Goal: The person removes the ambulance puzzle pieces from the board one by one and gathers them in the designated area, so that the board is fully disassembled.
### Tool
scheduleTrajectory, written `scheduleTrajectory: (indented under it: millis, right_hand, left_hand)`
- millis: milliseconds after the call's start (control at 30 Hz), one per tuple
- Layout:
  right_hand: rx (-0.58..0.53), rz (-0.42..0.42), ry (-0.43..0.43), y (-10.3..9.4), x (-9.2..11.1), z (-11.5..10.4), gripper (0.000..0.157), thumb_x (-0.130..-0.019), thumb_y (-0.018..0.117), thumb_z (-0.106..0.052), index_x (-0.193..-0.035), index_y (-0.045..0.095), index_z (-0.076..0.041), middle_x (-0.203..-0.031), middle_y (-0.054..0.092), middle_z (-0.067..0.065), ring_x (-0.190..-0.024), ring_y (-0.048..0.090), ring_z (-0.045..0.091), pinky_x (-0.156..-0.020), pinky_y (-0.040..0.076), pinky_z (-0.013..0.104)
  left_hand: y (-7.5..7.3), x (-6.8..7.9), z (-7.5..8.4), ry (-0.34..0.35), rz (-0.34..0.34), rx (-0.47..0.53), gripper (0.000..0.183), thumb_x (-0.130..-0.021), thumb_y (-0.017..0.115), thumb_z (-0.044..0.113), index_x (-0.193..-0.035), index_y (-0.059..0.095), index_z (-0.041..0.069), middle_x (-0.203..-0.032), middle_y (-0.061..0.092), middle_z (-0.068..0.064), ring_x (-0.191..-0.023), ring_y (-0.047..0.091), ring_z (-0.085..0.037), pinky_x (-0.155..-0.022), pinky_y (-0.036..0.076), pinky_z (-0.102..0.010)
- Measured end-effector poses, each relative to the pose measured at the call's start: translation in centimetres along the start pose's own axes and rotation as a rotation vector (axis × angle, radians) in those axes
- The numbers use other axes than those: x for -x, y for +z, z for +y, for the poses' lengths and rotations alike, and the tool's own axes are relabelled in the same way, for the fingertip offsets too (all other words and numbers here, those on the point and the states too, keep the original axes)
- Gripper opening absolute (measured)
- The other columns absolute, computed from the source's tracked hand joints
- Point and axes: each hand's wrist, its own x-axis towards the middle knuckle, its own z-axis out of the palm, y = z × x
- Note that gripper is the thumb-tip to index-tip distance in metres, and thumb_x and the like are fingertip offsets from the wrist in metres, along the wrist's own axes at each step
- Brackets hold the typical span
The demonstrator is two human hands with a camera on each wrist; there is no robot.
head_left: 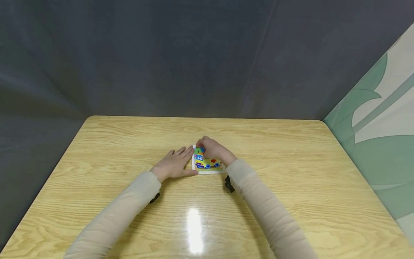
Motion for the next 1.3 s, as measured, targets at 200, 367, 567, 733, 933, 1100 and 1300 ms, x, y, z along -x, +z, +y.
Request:
scheduleTrajectory:
  millis: [200,367,567,733,933,1100,1300]
  right_hand:
    - [-0.049,-0.034,0.013,-0.62,0.62,-0.46,0.041,-0.081,0.066,0.008,-0.120,0.058,-0.002,-0.123,0.052,0.016,-0.115,0.051,0.028,-0.106,0.043,0.039]
    - [-0.082,-0.038,0.002,-0.75,0.68,-0.19,0.041,-0.081,0.066,0.010,-0.120,0.058,-0.001,-0.121,0.052,0.016,-0.110,0.052,0.026,-0.101,0.045,0.037]
    - [-0.108,-0.039,-0.004,-0.77,0.65,-0.22,0.044,-0.082,0.065,0.011,-0.123,0.056,-0.001,-0.121,0.052,0.016,-0.107,0.050,0.026,-0.100,0.045,0.036]
    - [-0.115,-0.040,0.000,-0.77,0.67,-0.25,0.043,-0.084,0.063,0.010,-0.124,0.056,-0.001,-0.121,0.052,0.016,-0.108,0.050,0.025,-0.099,0.046,0.036]
    - [-0.122,-0.042,-0.018,-0.78,0.71,-0.07,0.041,-0.084,0.062,0.010,-0.124,0.056,-0.001,-0.121,0.050,0.016,-0.103,0.048,0.023,-0.095,0.046,0.035]
    - [-0.125,-0.042,-0.027,-0.77,0.56,0.08,0.040,-0.085,0.062,0.011,-0.123,0.056,0.000,-0.122,0.050,0.017,-0.107,0.049,0.026,-0.100,0.045,0.037]
    - [-0.120,-0.044,-0.047,-0.79,0.68,0.18,0.041,-0.084,0.062,0.011,-0.122,0.054,-0.001,-0.122,0.048,0.019,-0.107,0.047,0.027,-0.099,0.044,0.038]
  left_hand:
    - [-0.20,0.09,0.28,-0.005,-0.004,0.012,0.089,-0.092,0.040,0.066,-0.155,0.006,0.014,-0.163,0.003,-0.002,-0.151,0.008,-0.027,-0.119,0.014,-0.057]
    - [-0.19,0.04,0.35,-0.009,-0.009,0.007,0.089,-0.092,0.040,0.067,-0.155,0.005,0.015,-0.163,0.002,-0.002,-0.151,0.007,-0.027,-0.119,0.015,-0.058]
    - [-0.04,-0.10,0.20,-0.015,-0.010,0.007,0.090,-0.092,0.039,0.067,-0.155,0.004,0.015,-0.163,0.000,-0.001,-0.151,0.007,-0.027,-0.119,0.014,-0.058]
    - [-0.11,-0.07,0.23,-0.016,-0.014,0.023,0.090,-0.091,0.040,0.067,-0.155,0.004,0.014,-0.163,0.000,0.000,-0.151,0.007,-0.027,-0.119,0.014,-0.058]
    - [-0.08,-0.15,0.20,-0.015,-0.009,0.010,0.090,-0.091,0.040,0.067,-0.155,0.004,0.015,-0.163,0.000,-0.001,-0.151,0.008,-0.027,-0.119,0.015,-0.058]
    - [0.07,-0.35,0.05,-0.014,-0.007,0.002,0.090,-0.091,0.038,0.068,-0.155,0.003,0.015,-0.163,0.000,0.000,-0.151,0.008,-0.026,-0.119,0.015,-0.057]
    - [-0.06,-0.20,0.15,-0.012,-0.009,0.002,0.091,-0.091,0.039,0.067,-0.155,0.002,0.014,-0.163,0.000,-0.001,-0.151,0.008,-0.027,-0.119,0.015,-0.058]
